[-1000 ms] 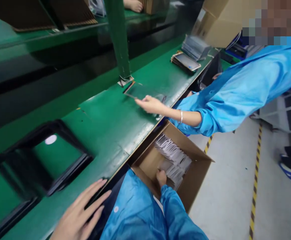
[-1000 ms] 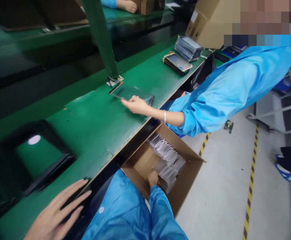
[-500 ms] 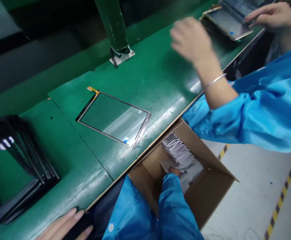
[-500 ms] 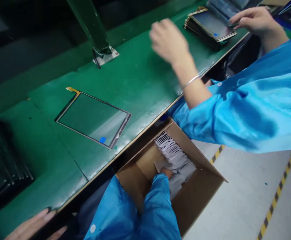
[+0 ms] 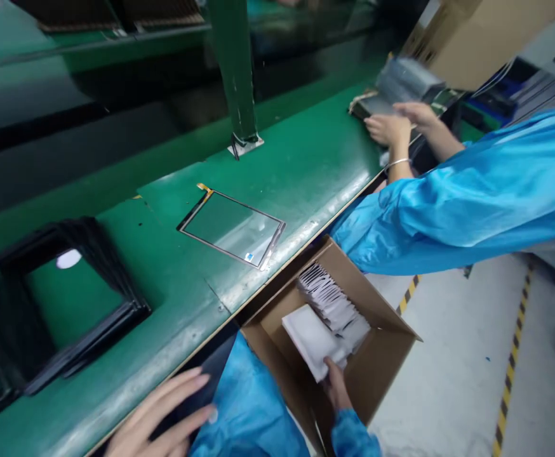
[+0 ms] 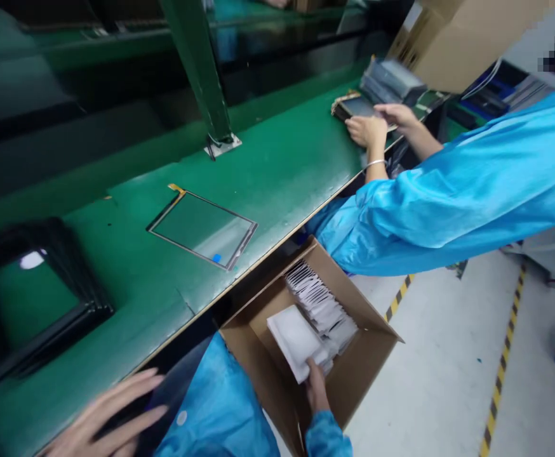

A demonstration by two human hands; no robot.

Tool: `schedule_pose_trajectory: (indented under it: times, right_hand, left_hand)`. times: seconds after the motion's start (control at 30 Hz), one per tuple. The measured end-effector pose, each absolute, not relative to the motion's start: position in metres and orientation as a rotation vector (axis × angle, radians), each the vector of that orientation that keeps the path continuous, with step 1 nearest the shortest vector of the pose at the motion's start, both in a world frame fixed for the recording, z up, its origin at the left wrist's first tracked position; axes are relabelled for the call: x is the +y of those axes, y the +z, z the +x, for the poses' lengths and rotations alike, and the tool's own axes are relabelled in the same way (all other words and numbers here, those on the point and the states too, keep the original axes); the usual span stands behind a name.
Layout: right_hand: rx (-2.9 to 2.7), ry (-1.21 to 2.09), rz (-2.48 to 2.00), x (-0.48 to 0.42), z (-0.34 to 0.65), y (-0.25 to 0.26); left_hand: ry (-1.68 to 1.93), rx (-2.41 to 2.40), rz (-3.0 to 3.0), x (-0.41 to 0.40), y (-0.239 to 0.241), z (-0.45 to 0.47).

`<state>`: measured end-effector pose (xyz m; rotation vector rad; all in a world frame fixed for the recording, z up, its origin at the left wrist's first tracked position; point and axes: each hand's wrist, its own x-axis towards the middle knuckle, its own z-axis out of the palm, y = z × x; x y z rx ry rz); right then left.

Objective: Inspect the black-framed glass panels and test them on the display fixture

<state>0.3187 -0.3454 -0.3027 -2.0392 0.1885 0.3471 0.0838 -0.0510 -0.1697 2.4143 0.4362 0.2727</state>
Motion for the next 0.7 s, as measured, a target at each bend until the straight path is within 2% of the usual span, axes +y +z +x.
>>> schedule_pose_trajectory:
  times: [0.17,0.33,0.53,0.7]
  right_hand:
    - [0.207,0.370,-1.696,-0.370,0.310,-0.256]
    - [-0.062,0.547,-1.440,-0.294,0.288,-0.206]
    - [-0.605,0.835,-1.067,-0.159,0.243,-0.141]
    - [-0.916,0.911,-0.717,-0.079,0.197,-0.084]
  left_hand:
    - [0.143,0.626,1.547,-0.135,-0.173,0.162]
    - [0.541,0.867,1.159,-0.132,-0.120,0.182]
    - [1.202,1.273,1.126,-0.037,-0.035,0.071]
    - [1.271,1.152,1.324,0.002,-0.019,-0.028]
